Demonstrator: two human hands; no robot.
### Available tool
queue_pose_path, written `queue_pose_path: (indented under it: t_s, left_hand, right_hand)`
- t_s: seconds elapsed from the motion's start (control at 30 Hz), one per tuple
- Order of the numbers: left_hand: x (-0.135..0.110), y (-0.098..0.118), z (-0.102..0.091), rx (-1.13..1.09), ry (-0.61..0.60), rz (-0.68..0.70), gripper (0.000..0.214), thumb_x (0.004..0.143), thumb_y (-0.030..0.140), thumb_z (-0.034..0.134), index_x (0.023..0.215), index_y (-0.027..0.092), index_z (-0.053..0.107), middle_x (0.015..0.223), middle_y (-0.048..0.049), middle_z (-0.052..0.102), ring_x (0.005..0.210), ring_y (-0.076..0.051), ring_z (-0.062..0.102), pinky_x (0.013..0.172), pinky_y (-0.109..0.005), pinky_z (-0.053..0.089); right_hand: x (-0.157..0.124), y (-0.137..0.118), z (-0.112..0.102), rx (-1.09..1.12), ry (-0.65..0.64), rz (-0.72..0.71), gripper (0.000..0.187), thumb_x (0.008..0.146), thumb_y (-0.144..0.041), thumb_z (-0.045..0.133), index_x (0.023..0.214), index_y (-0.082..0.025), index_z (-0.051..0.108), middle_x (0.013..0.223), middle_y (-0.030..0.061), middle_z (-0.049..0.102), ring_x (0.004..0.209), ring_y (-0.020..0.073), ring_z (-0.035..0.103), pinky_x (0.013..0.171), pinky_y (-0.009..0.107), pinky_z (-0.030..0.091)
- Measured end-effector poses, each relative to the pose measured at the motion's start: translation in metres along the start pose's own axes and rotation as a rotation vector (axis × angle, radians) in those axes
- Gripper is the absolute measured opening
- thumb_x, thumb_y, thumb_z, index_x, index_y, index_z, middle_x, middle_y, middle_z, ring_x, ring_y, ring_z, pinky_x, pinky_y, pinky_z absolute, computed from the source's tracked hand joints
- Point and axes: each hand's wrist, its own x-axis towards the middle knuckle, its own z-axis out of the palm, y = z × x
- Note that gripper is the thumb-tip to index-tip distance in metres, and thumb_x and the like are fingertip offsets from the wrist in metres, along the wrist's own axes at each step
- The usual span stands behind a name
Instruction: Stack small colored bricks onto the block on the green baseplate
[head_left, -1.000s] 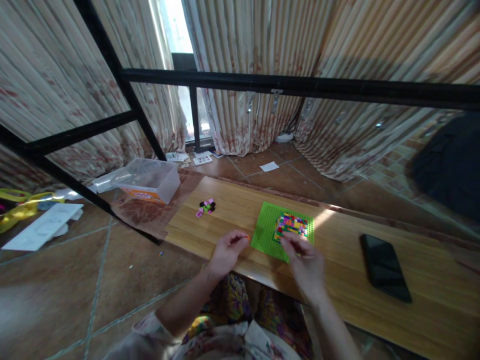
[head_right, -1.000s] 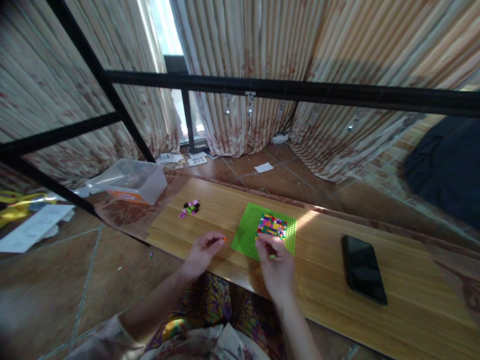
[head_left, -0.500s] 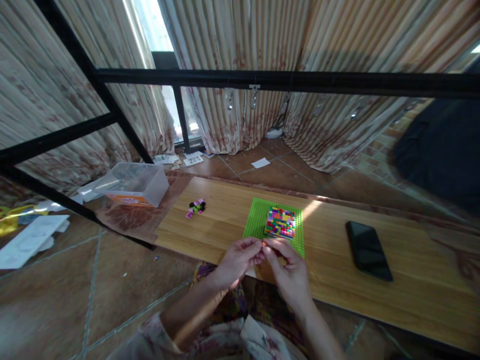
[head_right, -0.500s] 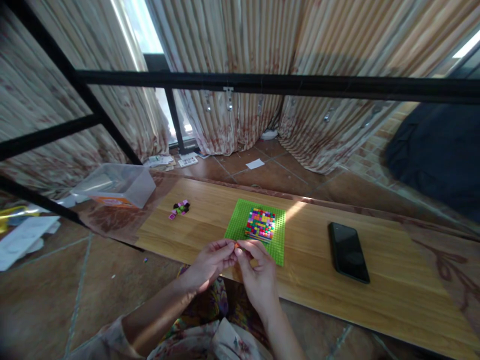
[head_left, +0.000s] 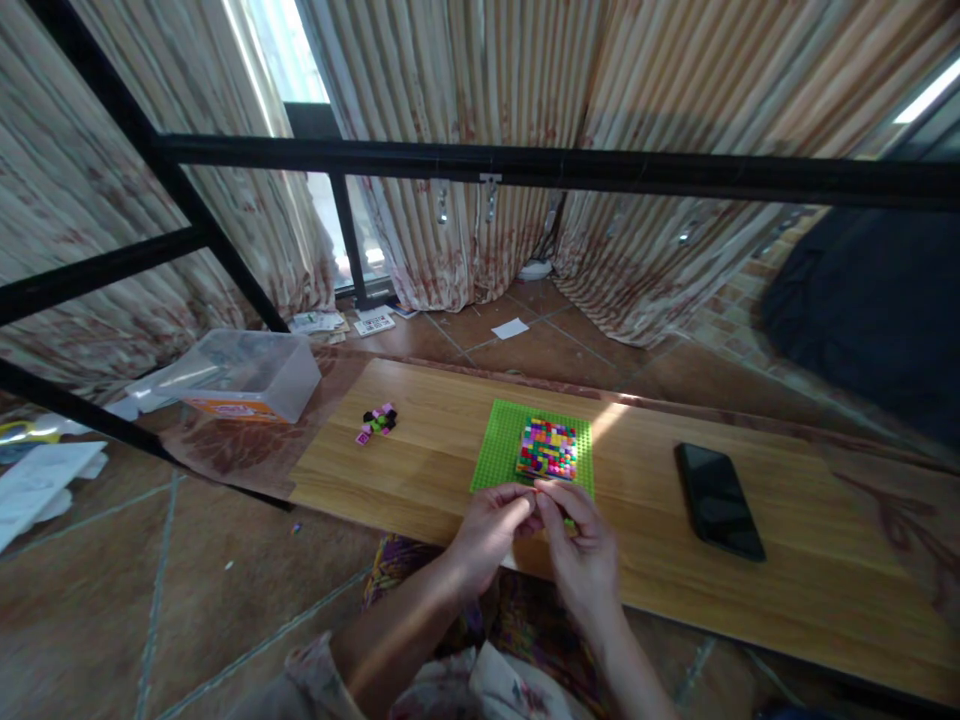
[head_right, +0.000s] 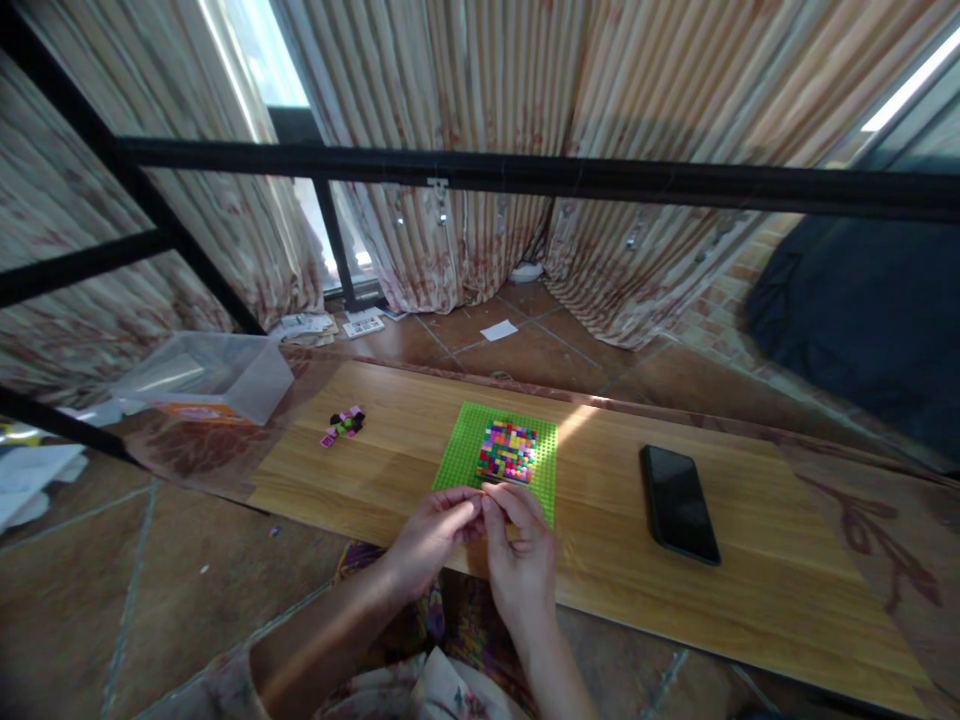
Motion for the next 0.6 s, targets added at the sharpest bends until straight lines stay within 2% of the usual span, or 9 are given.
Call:
queue_pose_path:
  t_s: [0.13,0.27,0.37,0.47,0.6]
  left_hand:
    - [0.002,0.004,0.007,0.002,-0.012,-0.011,0.026,0.07,0.038,0.071,0.07,0.012,0.067,0.064,-0.0003,0.061,0.06,-0.009,0.053,0.063,-0.022,0.039]
    - [0.007,0.005,0.01,-0.115,-0.053,-0.121,0.027,0.064,0.036,0.076,0.069,0.012,0.065,0.063,-0.0004,0.061,0.059,-0.009,0.055,0.061,-0.022,0.038]
    - [0.009,0.004,0.011,-0.202,-0.07,-0.19,0.03,0.06,0.035,0.079,0.071,0.012,0.064,0.064,-0.0005,0.062,0.06,-0.009,0.056,0.061,-0.022,0.038]
    - [0.01,0.004,0.015,-0.215,-0.084,-0.19,0.033,0.059,0.037,0.081,0.074,0.011,0.065,0.066,-0.0009,0.063,0.061,-0.008,0.057,0.062,-0.021,0.039]
    - [0.012,0.004,0.019,-0.166,-0.078,-0.177,0.036,0.062,0.043,0.078,0.074,0.011,0.067,0.067,-0.0009,0.063,0.059,-0.008,0.056,0.06,-0.021,0.038]
  right_hand:
    - [0.003,0.004,-0.006,-0.093,-0.018,-0.026,0.022,0.089,-0.034,0.055,0.101,-0.028,0.072,0.106,0.005,0.066,0.101,0.0189,0.061,0.087,0.034,0.049]
    - [0.007,0.004,-0.014,-0.13,-0.067,-0.049,0.024,0.09,-0.034,0.053,0.104,-0.029,0.072,0.108,0.0054,0.065,0.101,0.0192,0.061,0.087,0.035,0.049]
    - [0.007,0.004,-0.016,-0.042,-0.022,0.014,0.023,0.088,-0.035,0.057,0.104,-0.027,0.071,0.107,0.0057,0.066,0.099,0.0192,0.062,0.085,0.034,0.049]
    - [0.007,0.004,-0.017,0.049,0.046,0.11,0.023,0.083,-0.037,0.063,0.099,-0.023,0.07,0.099,0.0055,0.068,0.092,0.0191,0.063,0.081,0.033,0.05]
    - [0.017,0.006,-0.022,0.028,0.031,0.113,0.022,0.081,-0.041,0.064,0.089,-0.021,0.071,0.09,0.0045,0.068,0.087,0.0187,0.062,0.077,0.032,0.049]
